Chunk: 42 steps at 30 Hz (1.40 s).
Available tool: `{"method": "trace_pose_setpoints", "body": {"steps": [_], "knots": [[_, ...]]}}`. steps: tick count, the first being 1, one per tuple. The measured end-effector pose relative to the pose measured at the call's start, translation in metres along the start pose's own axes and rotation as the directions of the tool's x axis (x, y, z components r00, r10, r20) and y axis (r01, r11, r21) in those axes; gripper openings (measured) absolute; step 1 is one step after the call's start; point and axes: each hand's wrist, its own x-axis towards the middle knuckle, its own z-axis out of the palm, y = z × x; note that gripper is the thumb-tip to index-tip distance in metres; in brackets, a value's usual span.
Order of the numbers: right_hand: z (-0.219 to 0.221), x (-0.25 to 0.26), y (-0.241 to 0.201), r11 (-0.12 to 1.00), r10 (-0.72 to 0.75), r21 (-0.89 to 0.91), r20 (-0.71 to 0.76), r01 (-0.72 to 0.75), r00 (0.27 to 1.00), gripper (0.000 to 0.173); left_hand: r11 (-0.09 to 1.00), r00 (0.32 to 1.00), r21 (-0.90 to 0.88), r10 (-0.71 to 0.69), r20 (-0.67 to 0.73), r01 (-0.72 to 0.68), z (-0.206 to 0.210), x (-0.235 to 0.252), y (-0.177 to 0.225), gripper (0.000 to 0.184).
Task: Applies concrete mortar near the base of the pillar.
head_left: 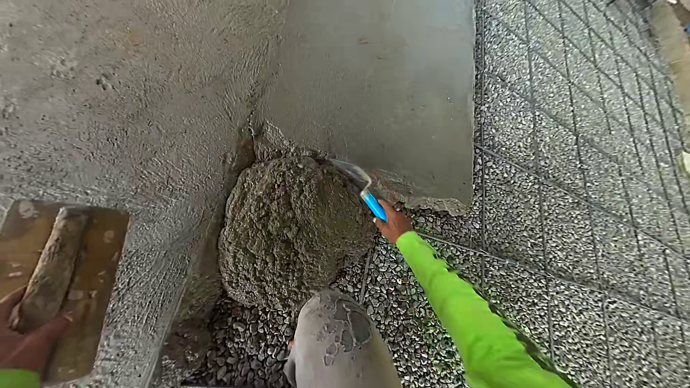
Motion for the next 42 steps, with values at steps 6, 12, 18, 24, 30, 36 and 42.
{"method": "trace_pose_setpoints", "body": {"steps": [6, 12, 18, 24, 30, 36, 42], "knots": [[0.035, -0.114, 0.002, 0.993, -0.110, -0.028, 0.171, 0.117, 0.979, 0.061, 0.995, 0.997, 0.060, -0.073, -0.028, 0.074, 0.017, 0.000, 0.038, 0.081], [0.053, -0.105, -0.037, 0.906, -0.164, -0.283, 0.450, 0.315, 0.878, 0.064, 0.993, 0.994, 0.038, -0.111, -0.018, 0.111, 0.029, 0.015, 0.033, 0.076], [0.040, -0.030, -0.124, 0.905, -0.190, -0.263, 0.452, 0.334, 0.871, 0.061, 0.975, 0.987, 0.160, -0.158, -0.002, 0.156, 0.033, 0.023, 0.021, 0.075], [0.027, -0.006, -0.197, 0.983, -0.042, 0.175, 0.491, -0.051, 0.870, 0.055, 0.953, 0.975, 0.209, -0.221, -0.006, 0.217, 0.036, 0.028, 0.022, 0.078], [0.023, 0.051, -0.247, 0.885, -0.036, 0.430, 0.448, -0.180, 0.893, 0.055, 0.947, 0.971, 0.221, -0.238, -0.011, 0.235, 0.035, 0.026, 0.029, 0.079], [0.026, 0.021, -0.252, 0.635, 0.020, 0.671, 0.480, -0.382, 0.877, 0.060, 0.950, 0.974, 0.216, -0.224, -0.023, 0.224, 0.040, 0.028, 0.027, 0.079], [0.023, 0.038, -0.255, 0.670, 0.081, 0.630, 0.465, -0.394, 0.882, 0.058, 0.949, 0.975, 0.227, -0.219, -0.024, 0.219, 0.040, 0.026, 0.028, 0.080]]}}
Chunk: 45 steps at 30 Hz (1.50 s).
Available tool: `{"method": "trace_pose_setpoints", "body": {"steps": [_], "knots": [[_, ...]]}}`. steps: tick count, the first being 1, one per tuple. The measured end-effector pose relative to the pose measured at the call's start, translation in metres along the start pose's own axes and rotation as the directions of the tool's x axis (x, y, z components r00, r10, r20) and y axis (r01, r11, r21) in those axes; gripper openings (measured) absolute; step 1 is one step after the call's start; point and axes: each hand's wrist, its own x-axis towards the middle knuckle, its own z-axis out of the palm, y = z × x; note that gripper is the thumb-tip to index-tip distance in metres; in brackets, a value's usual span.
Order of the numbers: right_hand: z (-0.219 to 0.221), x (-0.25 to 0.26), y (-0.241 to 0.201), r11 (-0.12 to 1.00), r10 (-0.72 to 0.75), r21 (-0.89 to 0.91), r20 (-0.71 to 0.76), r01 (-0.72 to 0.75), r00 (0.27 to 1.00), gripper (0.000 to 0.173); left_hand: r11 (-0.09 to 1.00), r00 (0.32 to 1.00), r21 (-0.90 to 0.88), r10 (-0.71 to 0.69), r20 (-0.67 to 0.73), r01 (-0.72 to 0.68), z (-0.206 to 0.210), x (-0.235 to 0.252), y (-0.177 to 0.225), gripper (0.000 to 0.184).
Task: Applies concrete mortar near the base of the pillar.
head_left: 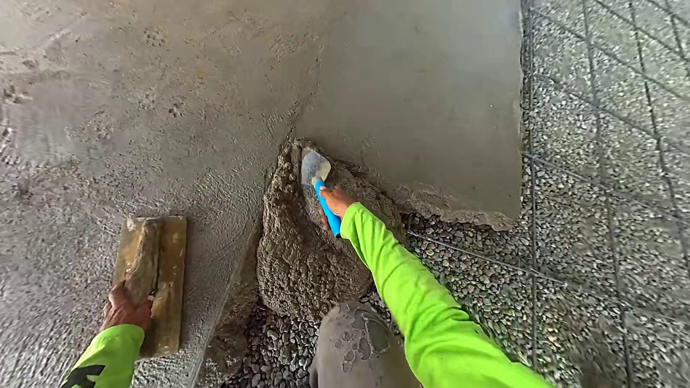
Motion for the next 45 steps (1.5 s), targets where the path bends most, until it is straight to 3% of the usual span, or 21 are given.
{"method": "trace_pose_setpoints", "body": {"steps": [6, 12, 15, 18, 21, 25, 30, 32, 35, 40, 43, 45], "knots": [[-0.071, -0.024, 0.052, 0.995, 0.090, -0.041, -0.026, -0.091, 0.996, 0.058, 0.999, 0.999, 0.012, 0.036, 0.031, -0.036, -0.003, 0.001, -0.002, 0.082], [-0.106, -0.040, 0.107, 0.975, 0.146, 0.177, -0.073, -0.132, 0.987, 0.056, 0.999, 0.999, 0.023, 0.037, 0.029, -0.038, -0.004, 0.003, -0.004, 0.083], [-0.094, -0.069, 0.117, 0.976, 0.157, 0.172, -0.147, -0.131, 0.977, 0.053, 0.999, 0.999, 0.015, 0.037, 0.035, -0.037, -0.006, 0.002, -0.003, 0.083], [-0.073, -0.101, 0.145, 0.998, 0.032, -0.039, -0.196, -0.041, 0.980, 0.050, 0.999, 0.998, 0.022, 0.035, 0.046, -0.036, -0.007, 0.003, -0.002, 0.084], [-0.063, -0.120, 0.169, 0.993, -0.008, -0.122, -0.113, -0.006, 0.994, 0.050, 0.999, 0.998, 0.037, 0.020, 0.054, -0.022, -0.009, 0.004, -0.003, 0.083], [-0.067, -0.109, 0.171, 0.988, 0.104, -0.111, -0.013, -0.105, 0.994, 0.047, 0.999, 0.998, 0.046, 0.004, 0.066, -0.007, -0.010, 0.000, 0.003, 0.083], [-0.050, -0.109, 0.184, 0.974, 0.163, -0.112, -0.250, -0.196, 0.954, 0.051, 0.999, 0.997, 0.042, -0.023, 0.074, 0.020, -0.009, 0.001, 0.003, 0.083], [-0.038, -0.115, 0.175, 0.967, 0.091, -0.198, -0.324, -0.162, 0.942, 0.050, 0.999, 0.997, 0.034, -0.025, 0.074, 0.023, -0.009, 0.002, 0.004, 0.082], [-0.035, -0.105, 0.130, 0.891, -0.178, -0.453, -0.283, 0.032, 0.942, 0.052, 0.999, 0.997, 0.026, -0.020, 0.069, 0.018, -0.009, 0.001, 0.004, 0.081], [-0.037, -0.004, 0.039, 0.698, -0.456, -0.688, -0.213, 0.199, 0.864, 0.055, 1.000, 0.999, -0.013, 0.025, 0.045, -0.025, -0.007, 0.002, 0.000, 0.079], [-0.035, 0.050, -0.002, 0.572, -0.546, -0.800, -0.207, 0.180, 0.812, 0.055, 1.000, 0.999, -0.004, 0.017, 0.051, -0.017, -0.008, 0.004, -0.002, 0.079], [-0.030, 0.072, -0.018, 0.551, -0.536, -0.823, -0.222, 0.138, 0.814, 0.055, 1.000, 0.998, 0.005, 0.015, 0.053, -0.016, -0.006, 0.004, -0.004, 0.079]]}}
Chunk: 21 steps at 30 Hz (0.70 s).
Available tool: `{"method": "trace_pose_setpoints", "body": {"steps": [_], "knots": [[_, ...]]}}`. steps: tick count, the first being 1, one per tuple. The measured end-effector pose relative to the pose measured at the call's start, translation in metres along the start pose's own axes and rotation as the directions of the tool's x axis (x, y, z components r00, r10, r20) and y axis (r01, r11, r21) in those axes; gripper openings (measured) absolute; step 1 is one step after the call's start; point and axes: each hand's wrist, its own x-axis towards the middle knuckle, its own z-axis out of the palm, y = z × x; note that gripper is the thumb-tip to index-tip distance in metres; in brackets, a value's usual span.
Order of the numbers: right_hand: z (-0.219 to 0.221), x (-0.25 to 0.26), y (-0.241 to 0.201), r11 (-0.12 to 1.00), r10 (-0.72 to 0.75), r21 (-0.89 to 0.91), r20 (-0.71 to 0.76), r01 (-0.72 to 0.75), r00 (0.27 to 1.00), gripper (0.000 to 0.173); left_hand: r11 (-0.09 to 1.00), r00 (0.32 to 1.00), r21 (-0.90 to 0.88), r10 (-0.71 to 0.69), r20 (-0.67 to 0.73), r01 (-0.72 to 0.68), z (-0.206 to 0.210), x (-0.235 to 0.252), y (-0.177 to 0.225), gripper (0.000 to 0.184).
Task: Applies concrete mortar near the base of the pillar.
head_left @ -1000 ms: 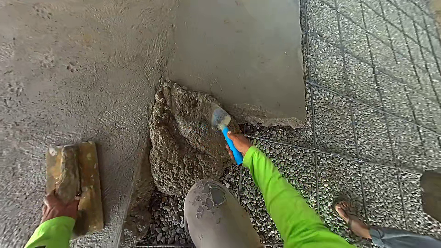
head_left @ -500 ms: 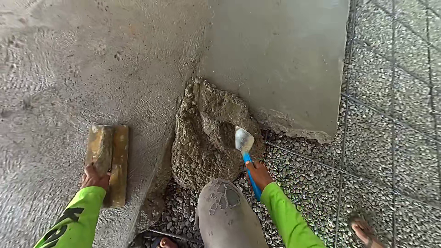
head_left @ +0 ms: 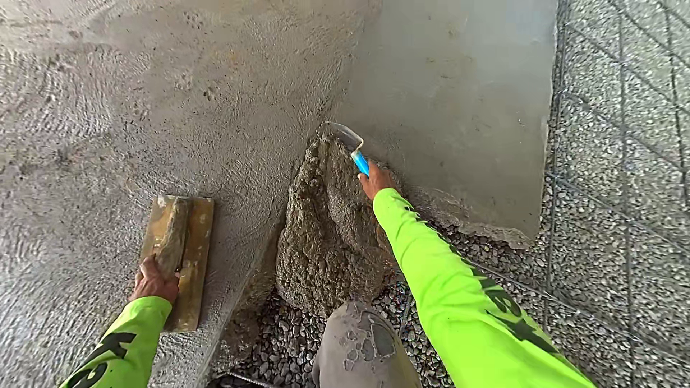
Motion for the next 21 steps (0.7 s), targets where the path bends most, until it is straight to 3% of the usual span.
{"method": "trace_pose_setpoints", "body": {"steps": [5, 10, 13, 15, 17, 19, 21], "knots": [[0.022, 0.017, -0.010, 0.995, -0.090, -0.046, 0.007, 0.091, 0.996, 0.059, 1.000, 1.000, 0.017, -0.013, 0.014, 0.013, -0.004, 0.000, 0.004, 0.078], [0.039, -0.042, -0.003, 0.955, -0.278, -0.077, 0.092, 0.285, 0.956, 0.060, 1.000, 1.000, 0.012, 0.002, 0.004, -0.002, -0.001, 0.001, 0.000, 0.079], [0.034, -0.074, 0.006, 0.940, -0.331, -0.065, 0.062, 0.335, 0.942, 0.060, 1.000, 1.000, 0.008, 0.001, 0.016, -0.001, -0.004, 0.000, 0.003, 0.078], [0.022, -0.099, 0.004, 0.967, -0.256, 0.039, 0.081, 0.253, 0.963, 0.056, 1.000, 1.000, 0.003, -0.003, 0.022, 0.003, -0.003, -0.001, 0.003, 0.077], [0.001, -0.124, -0.014, 0.972, -0.122, 0.228, 0.280, 0.058, 0.952, 0.046, 1.000, 1.000, 0.004, -0.008, 0.024, 0.008, -0.003, 0.001, 0.003, 0.077], [-0.018, -0.139, -0.030, 0.928, -0.078, 0.348, 0.533, -0.134, 0.843, 0.046, 1.000, 1.000, 0.004, -0.001, 0.025, 0.001, -0.003, 0.001, 0.001, 0.078], [-0.020, -0.131, -0.038, 0.957, -0.081, 0.266, 0.636, -0.119, 0.767, 0.048, 1.000, 1.000, 0.000, 0.020, 0.014, -0.020, -0.003, -0.001, 0.000, 0.079]]}}
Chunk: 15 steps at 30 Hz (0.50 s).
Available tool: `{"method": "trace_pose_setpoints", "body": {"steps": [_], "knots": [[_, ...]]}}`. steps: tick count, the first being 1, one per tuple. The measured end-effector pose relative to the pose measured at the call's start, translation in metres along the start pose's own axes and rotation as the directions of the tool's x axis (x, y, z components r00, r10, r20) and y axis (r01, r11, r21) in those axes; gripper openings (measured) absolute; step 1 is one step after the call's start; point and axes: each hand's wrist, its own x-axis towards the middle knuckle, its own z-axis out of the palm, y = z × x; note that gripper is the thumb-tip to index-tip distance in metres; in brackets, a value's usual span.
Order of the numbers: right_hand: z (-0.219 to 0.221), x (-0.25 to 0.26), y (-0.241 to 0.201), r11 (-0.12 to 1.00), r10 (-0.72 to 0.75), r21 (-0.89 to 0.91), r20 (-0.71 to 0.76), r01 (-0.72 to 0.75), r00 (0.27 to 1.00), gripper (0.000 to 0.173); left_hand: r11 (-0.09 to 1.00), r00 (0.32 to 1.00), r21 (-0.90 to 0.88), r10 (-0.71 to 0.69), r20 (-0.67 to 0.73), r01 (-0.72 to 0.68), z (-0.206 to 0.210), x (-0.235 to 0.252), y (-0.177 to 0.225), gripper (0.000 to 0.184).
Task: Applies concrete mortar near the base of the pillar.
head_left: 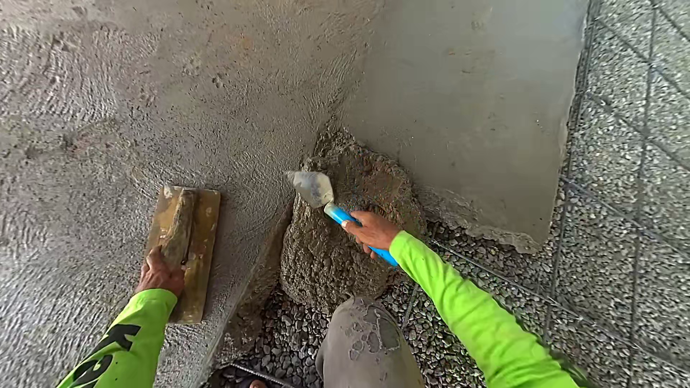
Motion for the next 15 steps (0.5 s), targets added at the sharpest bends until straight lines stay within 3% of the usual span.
{"method": "trace_pose_setpoints", "body": {"steps": [2, 6, 11, 15], "knots": [[-0.009, 0.025, 0.004, 0.999, 0.010, -0.042, -0.025, -0.011, 1.000, 0.051, 1.000, 1.000, 0.002, 0.006, 0.002, -0.006, 0.000, -0.001, 0.001, 0.079], [-0.044, 0.066, -0.003, 0.983, 0.048, 0.178, -0.069, -0.035, 0.996, 0.051, 1.000, 1.000, -0.005, -0.002, -0.006, 0.002, 0.000, -0.002, 0.001, 0.080], [-0.049, 0.068, -0.002, 0.911, 0.085, 0.410, -0.099, -0.037, 0.991, 0.049, 1.000, 1.000, -0.018, 0.000, -0.008, 0.000, -0.002, -0.003, 0.005, 0.079], [-0.070, 0.079, -0.008, 0.889, 0.130, 0.457, -0.175, -0.037, 0.976, 0.056, 1.000, 1.000, -0.013, 0.001, -0.002, -0.001, -0.002, -0.001, 0.002, 0.079]]}}
